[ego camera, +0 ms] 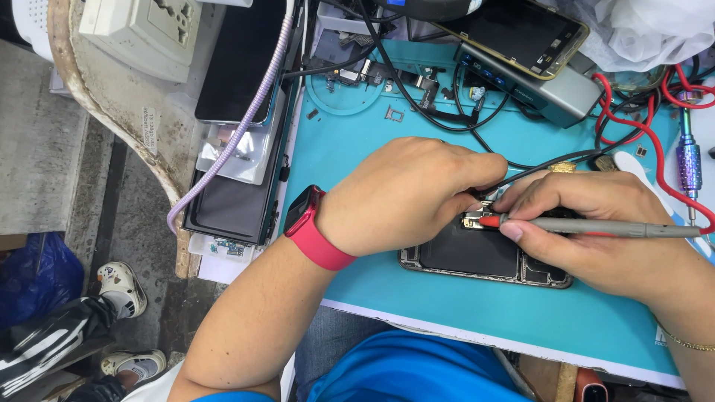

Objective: Using a soldering iron to repair or test components on a mobile phone motherboard.

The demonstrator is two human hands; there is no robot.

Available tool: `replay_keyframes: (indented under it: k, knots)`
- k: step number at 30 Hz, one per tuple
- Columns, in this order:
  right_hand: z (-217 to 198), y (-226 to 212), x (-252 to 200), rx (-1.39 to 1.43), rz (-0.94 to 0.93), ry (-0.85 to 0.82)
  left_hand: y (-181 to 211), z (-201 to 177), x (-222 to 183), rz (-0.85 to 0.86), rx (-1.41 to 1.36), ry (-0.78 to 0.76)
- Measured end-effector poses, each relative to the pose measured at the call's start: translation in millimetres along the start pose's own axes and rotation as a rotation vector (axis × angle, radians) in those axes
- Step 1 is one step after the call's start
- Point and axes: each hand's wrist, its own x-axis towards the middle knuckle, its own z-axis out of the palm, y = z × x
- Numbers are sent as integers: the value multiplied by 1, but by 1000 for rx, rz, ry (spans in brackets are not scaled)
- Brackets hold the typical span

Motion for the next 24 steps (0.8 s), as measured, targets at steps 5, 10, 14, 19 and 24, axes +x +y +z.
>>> replay_keyframes:
  k: [5, 10, 14, 19, 24]
  knots:
    - [1, 0, 0, -11, 26, 5, 0, -1, 0, 0, -7, 0]
    - [0, -2, 0, 6, 14, -1, 0, -1, 0, -9, -4, -9]
    - [0, -1, 0, -16, 40, 4, 0, -1, 0, -4, -3, -6]
    - [1, 0, 0, -28, 27, 7, -1, 0, 0, 11, -8, 6]
    - [1, -2, 0, -21, 62, 6, 0, 0, 0, 2, 0, -2]
